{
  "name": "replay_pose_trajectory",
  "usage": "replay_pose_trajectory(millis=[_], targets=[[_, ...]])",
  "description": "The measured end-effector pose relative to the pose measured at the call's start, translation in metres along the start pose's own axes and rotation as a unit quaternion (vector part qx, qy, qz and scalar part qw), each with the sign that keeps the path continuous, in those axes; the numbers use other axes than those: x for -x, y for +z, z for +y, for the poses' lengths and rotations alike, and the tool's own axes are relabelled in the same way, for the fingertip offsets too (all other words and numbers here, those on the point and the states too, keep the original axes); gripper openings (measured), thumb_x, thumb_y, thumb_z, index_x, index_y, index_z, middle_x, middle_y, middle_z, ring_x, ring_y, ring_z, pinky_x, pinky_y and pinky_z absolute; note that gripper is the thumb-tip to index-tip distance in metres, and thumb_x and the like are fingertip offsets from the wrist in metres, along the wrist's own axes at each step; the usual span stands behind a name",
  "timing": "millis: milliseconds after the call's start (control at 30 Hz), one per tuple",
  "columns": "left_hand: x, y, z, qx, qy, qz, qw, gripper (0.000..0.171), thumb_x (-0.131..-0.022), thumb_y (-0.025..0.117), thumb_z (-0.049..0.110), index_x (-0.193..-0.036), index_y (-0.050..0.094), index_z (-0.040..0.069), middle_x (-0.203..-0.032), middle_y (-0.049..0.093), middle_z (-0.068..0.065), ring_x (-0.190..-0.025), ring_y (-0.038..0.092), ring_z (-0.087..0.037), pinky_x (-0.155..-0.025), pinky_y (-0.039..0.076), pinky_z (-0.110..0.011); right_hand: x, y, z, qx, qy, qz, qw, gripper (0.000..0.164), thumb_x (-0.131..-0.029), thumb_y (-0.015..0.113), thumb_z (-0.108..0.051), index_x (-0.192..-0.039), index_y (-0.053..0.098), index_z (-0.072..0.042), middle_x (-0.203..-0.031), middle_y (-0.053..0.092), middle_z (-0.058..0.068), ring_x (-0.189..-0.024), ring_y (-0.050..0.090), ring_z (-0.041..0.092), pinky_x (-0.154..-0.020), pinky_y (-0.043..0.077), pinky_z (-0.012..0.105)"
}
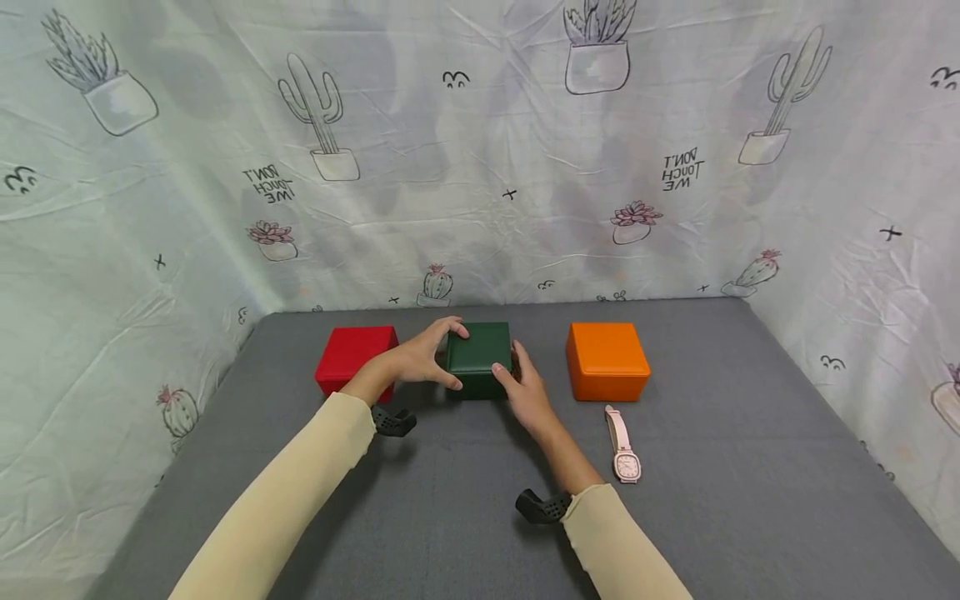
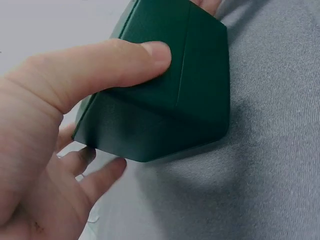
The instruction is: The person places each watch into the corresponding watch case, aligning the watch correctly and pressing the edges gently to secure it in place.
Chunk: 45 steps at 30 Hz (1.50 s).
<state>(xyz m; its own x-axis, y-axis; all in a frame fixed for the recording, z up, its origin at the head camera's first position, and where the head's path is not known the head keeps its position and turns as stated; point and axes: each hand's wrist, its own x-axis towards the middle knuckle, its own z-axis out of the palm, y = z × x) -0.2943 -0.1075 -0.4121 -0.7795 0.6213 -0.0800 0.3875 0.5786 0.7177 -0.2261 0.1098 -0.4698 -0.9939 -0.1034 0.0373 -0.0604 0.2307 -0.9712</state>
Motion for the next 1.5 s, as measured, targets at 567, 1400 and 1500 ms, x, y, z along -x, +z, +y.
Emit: replay_pose_trajectory(millis=[567,1400,1500], targets=[[-0.003,0.004,0.031,-0.104,0.028,0.061,0.9923,0.065,-0.087,0.068,0.045,-0.141,0.044,0.018,-0.162,0.015,-0.004,-0.146,0.025,-0.028,-0.114,0.032,-0.054,0.016,-0.023,-0.033,0.103,-0.079,0.044,0.991,0.061,-0.096,0.058,-0.037,-0.147,0.035,-0.014,-0.150,0.042,0.014,-0.137,0.043,0.031,-0.112,0.037,0.049],[-0.041,0.038,0.076,-0.168,0.110,0.034,0.9790,0.060,-0.090,0.063,0.048,-0.142,0.045,0.023,-0.154,0.033,0.001,-0.139,0.037,-0.019,-0.112,0.039,-0.039,0.044,-0.098,-0.035,0.248,-0.136,0.120,0.952,0.052,-0.098,0.056,-0.031,-0.142,0.043,-0.006,-0.144,0.047,0.019,-0.129,0.045,0.044,-0.106,0.037,0.061],[-0.045,0.041,0.082,-0.172,0.119,0.031,0.9774,0.061,-0.090,0.063,0.047,-0.142,0.044,0.022,-0.154,0.033,0.000,-0.139,0.037,-0.019,-0.113,0.038,-0.039,0.048,-0.105,-0.033,0.262,-0.139,0.133,0.946,0.051,-0.098,0.056,-0.032,-0.142,0.045,-0.007,-0.142,0.048,0.020,-0.126,0.046,0.045,-0.101,0.037,0.064]])
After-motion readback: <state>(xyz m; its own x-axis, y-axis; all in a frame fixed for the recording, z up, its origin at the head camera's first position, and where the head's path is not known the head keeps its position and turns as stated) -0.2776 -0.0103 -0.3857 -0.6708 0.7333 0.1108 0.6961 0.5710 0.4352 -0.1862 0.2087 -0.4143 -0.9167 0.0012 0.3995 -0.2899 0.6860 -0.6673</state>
